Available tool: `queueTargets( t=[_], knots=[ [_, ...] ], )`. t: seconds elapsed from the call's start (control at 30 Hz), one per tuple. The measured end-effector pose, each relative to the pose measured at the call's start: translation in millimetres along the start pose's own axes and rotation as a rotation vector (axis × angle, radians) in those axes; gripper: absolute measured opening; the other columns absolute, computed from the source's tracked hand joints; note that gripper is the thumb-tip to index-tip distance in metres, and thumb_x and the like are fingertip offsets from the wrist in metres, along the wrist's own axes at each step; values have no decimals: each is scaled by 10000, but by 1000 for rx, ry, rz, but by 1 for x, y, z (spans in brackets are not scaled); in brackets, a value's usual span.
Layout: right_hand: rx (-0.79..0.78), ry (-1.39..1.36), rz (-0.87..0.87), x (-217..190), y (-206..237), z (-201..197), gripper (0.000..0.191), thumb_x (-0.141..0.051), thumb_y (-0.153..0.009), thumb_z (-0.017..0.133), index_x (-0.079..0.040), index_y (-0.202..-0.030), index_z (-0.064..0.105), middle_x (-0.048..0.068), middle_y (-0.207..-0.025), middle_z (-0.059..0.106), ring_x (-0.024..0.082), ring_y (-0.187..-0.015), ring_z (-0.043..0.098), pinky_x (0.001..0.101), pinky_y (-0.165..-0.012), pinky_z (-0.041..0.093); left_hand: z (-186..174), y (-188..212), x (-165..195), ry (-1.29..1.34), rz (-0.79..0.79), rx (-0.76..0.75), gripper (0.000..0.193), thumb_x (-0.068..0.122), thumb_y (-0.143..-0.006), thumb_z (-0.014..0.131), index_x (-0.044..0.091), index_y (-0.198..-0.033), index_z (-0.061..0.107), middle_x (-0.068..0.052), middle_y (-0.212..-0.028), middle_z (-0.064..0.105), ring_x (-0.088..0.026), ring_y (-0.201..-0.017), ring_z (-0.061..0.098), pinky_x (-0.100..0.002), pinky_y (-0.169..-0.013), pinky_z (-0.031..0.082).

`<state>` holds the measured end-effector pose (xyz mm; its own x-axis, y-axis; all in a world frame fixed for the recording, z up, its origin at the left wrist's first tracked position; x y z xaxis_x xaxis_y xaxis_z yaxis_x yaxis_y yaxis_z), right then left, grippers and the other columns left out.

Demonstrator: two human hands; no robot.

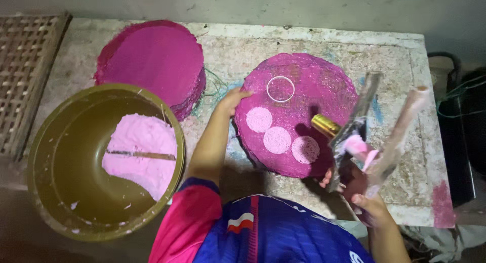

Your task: The person presses pink dough through a wooden hand press to deposit round dough discs onto magenta mold boards, arranges the discs, covers boards with woven bamboo lids, ties them with green string, and moves a covered board onto a steamer pot. They refill the press with dough from a large bowl between batches.

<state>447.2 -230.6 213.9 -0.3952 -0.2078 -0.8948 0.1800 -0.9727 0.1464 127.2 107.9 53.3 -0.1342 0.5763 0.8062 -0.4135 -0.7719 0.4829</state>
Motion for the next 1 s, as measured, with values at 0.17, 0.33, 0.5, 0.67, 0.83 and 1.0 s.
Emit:
queueTargets(
  t=[0.17,0.33,0.5,0.67,0.83,1.0],
  knots=[
    [45,-26,-73,-11,-5,4,1088,-406,-732,876,102,-1526,333,282,-1283,584,420,-1193,610,571,-1078,454,4,25,-66,451,212,138,409,62,-917,660,2,-1313,571,-128,-1125,719,-261,-990,709,-432,-884,587],
    [45,-40,-70,-13,-17,10,1075,-419,-758,866,87,-1533,319,261,-1315,569,401,-1223,593,581,-1109,438,42,128,-86,-85,693,564,868,174,-766,838,-3,-1457,343,-170,-1348,474,-300,-1169,587,-430,-990,535],
    [-9,-56,-76,-11,-24,23,1046,-398,-814,857,80,-1560,300,250,-1335,554,387,-1255,577,585,-1123,441,84,188,-35,-1188,863,637,745,302,-716,860,73,-1370,588,-215,-1485,317,-482,-1350,330,-649,-1140,254],
    [-24,-48,-80,-13,-20,33,1033,-374,-813,854,51,-1576,302,255,-1346,555,396,-1246,582,567,-1114,440,110,193,-26,-1407,788,468,370,219,-776,778,242,-1143,736,-116,-1522,432,-403,-1445,326,-708,-1180,173],
    [11,-1,-74,-10,-14,31,1048,-394,-792,867,41,-1576,324,252,-1341,562,387,-1239,591,544,-1105,453,108,202,-53,-1323,843,398,373,159,-831,707,230,-1197,727,-158,-1520,424,-418,-1421,332,-689,-1180,203],
    [-33,157,30,0,-20,19,975,-504,-802,839,73,-1475,433,216,-1323,609,343,-1248,622,489,-1115,476,111,203,-62,-1357,886,433,479,183,-886,700,295,-1344,612,-106,-1571,436,-360,-1497,328,-631,-1256,201]
  ],
)
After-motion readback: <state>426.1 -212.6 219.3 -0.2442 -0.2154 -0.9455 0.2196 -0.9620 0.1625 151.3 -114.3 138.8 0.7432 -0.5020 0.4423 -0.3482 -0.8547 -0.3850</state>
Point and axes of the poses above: each hand's wrist, its own y-axis away from the middle knuckle, its own z-axis out of the palm, x = y × z, the point moved 4 cm from there along -y, towards the middle knuckle
